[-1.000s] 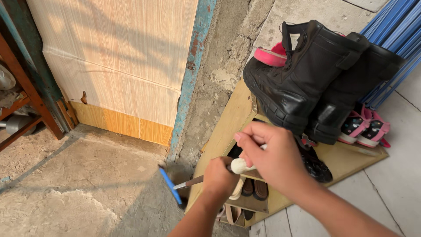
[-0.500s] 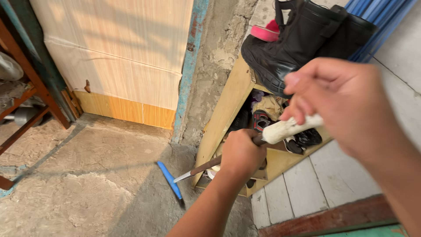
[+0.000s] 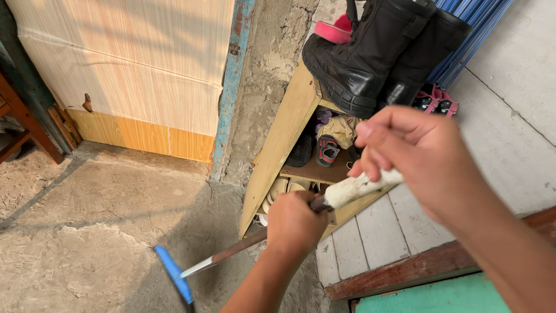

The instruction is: The person picks up slippers from a rug, shakes the rug over a balcony, and then wraps a white material around the handle of a cleaning tool by hand.

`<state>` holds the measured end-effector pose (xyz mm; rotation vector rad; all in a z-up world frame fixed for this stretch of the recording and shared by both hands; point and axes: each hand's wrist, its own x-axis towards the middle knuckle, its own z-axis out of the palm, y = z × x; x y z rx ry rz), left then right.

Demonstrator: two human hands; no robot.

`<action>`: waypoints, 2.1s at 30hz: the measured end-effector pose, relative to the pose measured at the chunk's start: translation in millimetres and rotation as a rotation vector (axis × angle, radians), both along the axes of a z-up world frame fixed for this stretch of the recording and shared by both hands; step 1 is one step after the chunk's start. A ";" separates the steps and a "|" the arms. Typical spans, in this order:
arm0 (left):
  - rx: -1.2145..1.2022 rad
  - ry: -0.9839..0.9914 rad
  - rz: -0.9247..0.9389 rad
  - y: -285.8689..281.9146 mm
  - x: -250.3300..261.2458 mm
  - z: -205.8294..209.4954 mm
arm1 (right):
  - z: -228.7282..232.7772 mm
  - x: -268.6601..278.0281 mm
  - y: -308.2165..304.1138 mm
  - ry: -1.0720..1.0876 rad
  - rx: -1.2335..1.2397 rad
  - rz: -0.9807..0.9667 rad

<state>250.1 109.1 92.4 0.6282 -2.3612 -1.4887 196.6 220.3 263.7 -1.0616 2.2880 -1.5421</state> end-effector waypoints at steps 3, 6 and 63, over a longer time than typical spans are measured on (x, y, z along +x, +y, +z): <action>0.054 0.097 -0.036 -2.1 -15.1 15.0 | 20.1 3.8 -3.0 0.141 -0.031 0.007; 0.142 0.015 -0.047 -13.5 -25.4 -3.1 | -10.3 6.8 -31.4 0.178 0.078 -0.002; 0.036 -0.363 0.340 -115.1 -105.4 -82.7 | -123.3 -140.0 -144.0 -0.122 0.098 0.336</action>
